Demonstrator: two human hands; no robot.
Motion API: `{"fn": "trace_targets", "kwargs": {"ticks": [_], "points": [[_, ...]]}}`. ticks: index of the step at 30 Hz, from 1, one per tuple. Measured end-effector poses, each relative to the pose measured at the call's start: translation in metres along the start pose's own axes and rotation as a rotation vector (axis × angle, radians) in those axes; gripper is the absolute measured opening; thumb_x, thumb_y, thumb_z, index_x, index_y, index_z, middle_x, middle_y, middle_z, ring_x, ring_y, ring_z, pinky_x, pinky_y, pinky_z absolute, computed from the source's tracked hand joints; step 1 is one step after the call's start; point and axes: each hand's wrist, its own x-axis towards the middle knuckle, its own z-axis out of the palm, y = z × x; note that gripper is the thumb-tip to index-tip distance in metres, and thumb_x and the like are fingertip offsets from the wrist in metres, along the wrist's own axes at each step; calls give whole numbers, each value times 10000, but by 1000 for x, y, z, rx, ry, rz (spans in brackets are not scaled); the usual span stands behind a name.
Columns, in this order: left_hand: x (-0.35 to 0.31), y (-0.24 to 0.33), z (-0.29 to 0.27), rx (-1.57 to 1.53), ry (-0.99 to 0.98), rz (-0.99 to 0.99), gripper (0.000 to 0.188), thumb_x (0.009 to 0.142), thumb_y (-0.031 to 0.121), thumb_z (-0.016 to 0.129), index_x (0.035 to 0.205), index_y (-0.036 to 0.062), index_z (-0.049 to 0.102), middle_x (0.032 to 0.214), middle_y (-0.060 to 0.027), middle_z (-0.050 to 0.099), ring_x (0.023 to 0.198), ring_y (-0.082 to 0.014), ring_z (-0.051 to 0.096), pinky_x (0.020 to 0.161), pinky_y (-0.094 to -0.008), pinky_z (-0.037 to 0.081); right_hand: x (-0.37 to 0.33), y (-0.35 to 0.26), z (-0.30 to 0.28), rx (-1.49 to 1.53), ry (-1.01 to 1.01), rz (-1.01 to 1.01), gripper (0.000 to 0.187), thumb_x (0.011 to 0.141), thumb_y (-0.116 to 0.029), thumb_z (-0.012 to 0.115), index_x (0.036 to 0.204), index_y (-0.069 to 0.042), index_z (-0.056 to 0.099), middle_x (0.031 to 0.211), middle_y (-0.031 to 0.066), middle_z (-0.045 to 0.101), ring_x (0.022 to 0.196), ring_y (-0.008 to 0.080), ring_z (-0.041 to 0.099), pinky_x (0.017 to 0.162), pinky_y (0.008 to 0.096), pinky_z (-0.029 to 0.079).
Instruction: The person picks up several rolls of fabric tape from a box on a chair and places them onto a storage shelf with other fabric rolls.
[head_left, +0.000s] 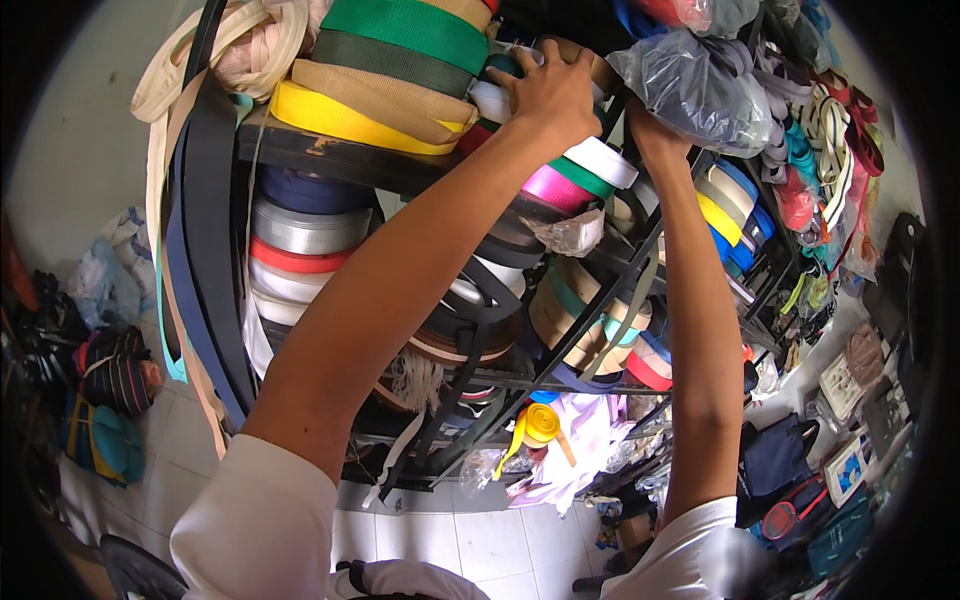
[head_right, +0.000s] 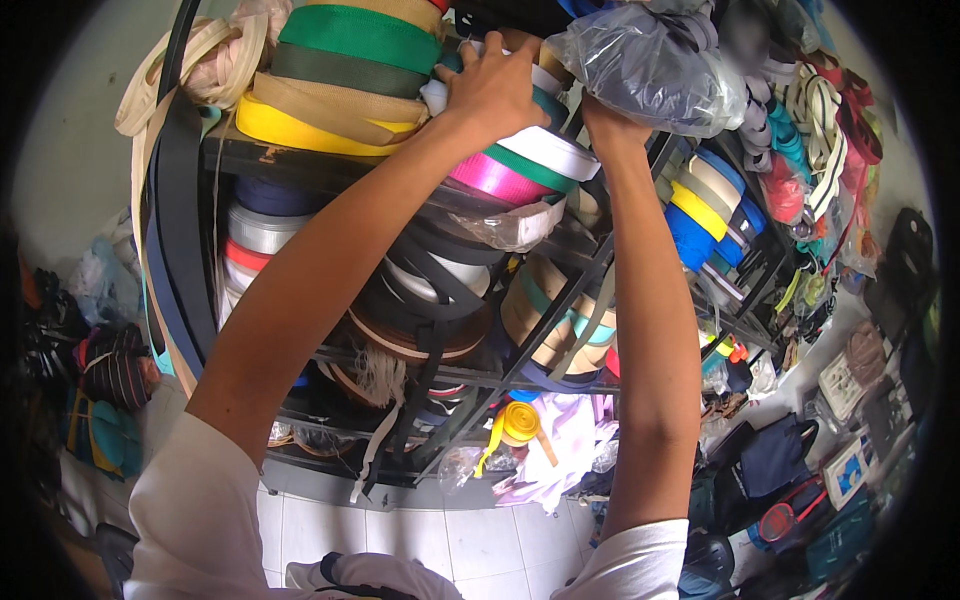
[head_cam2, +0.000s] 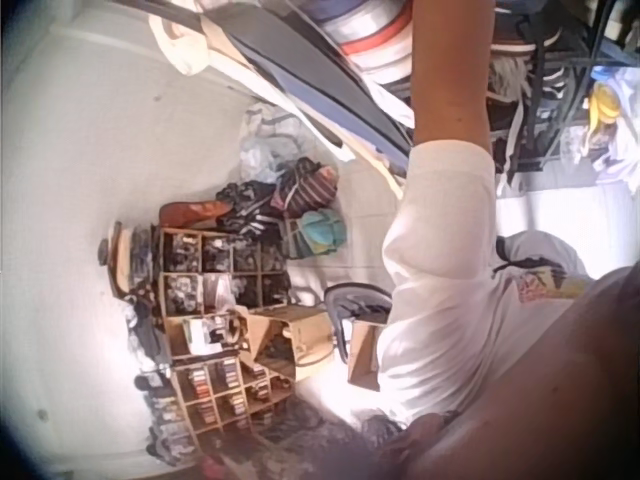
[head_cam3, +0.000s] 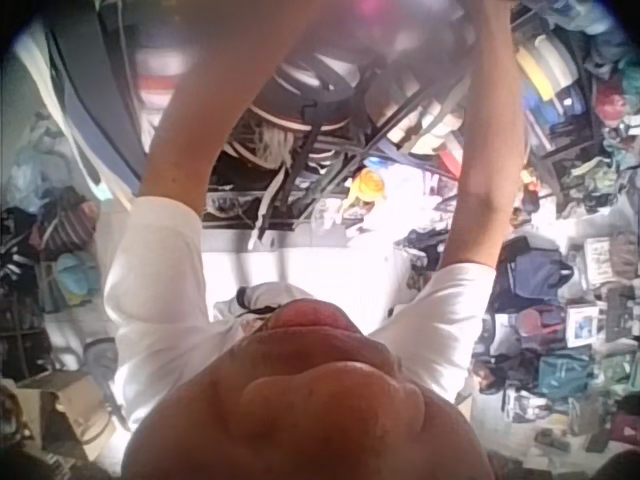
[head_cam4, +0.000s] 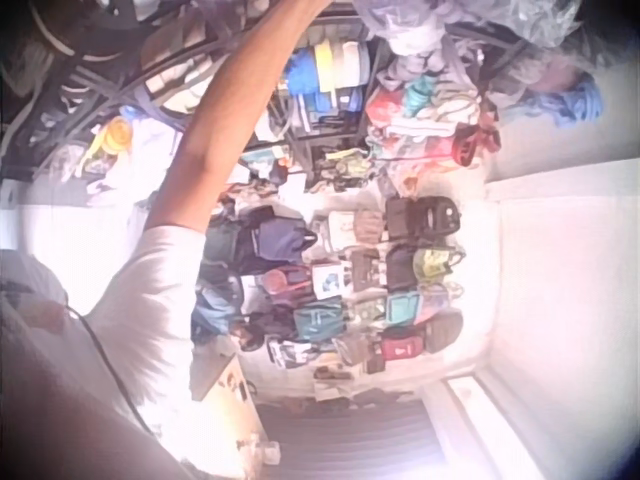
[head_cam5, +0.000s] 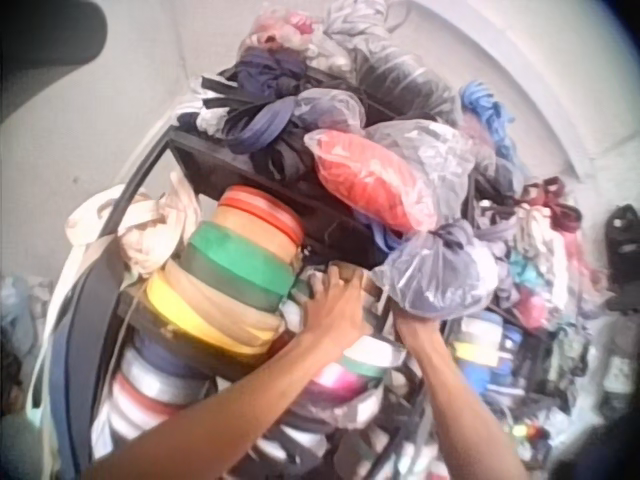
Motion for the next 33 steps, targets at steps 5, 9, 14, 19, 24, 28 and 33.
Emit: {"fn": "trace_targets", "kwargs": {"ticks": [5, 9, 14, 19, 24, 28, 33], "points": [[1, -2, 5, -1, 22, 9, 827, 641, 336, 810, 1350, 193, 409, 1364, -163, 362, 1299, -453, 308, 962, -730, 272, -23, 17, 6, 113, -123, 243, 413, 828, -312, 567, 1160, -68, 592, 1161, 202, 599, 1083, 400, 554, 907, 467, 440], [1, -4, 11, 4, 62, 13, 841, 642, 342, 808, 1359, 195, 393, 1362, -164, 359, 1303, -453, 294, 967, -734, 255, -30, 23, 4, 219, -41, 298, 368, 801, -291, 584, 1070, -45, 637, 1072, 225, 633, 1006, 438, 583, 853, 481, 464], [0, -5, 12, -11, 50, 11, 858, 647, 341, 805, 1372, 194, 371, 1367, -158, 354, 1310, -445, 284, 972, -740, 235, -32, 16, 7, 293, 47, 418, 370, 820, -253, 579, 1103, -17, 614, 1113, 231, 617, 1066, 436, 550, 924, 465, 417], [-1, -2, 11, -21, 58, 20, 869, 651, 337, 801, 1381, 201, 349, 1372, -157, 347, 1317, -439, 272, 974, -739, 231, -31, 9, 21, 438, 157, 467, 424, 794, -221, 616, 1154, 1, 586, 1193, 229, 584, 1143, 427, 512, 977, 453, 390], [0, -8, 14, 3, 76, 19, 866, 655, 349, 794, 1384, 217, 346, 1377, -161, 337, 1323, -437, 263, 983, -737, 216, -29, -9, 2, 771, -154, 712, 519, 907, -299, 555, 1325, -8, 460, 1363, 158, 479, 1250, 264, 432, 1044, 367, 305], [1, -10, 17, 11, 92, 36, 842, 656, 409, 790, 1368, 216, 383, 1383, -166, 349, 1325, -438, 265, 994, -725, 210, -34, -8, -10, 898, -295, 831, 556, 941, -370, 462, 1370, -18, 420, 1387, 128, 450, 1246, 243, 424, 1035, 351, 309], [0, -10, 10, 18, 100, 53, 828, 652, 489, 783, 1334, 167, 442, 1396, -173, 374, 1325, -426, 287, 1002, -695, 224, -35, -9, -11, 1152, -169, 1040, 562, 963, -419, 337, 1352, -29, 446, 1352, 112, 469, 1193, 240, 466, 980, 335, 354]]}}
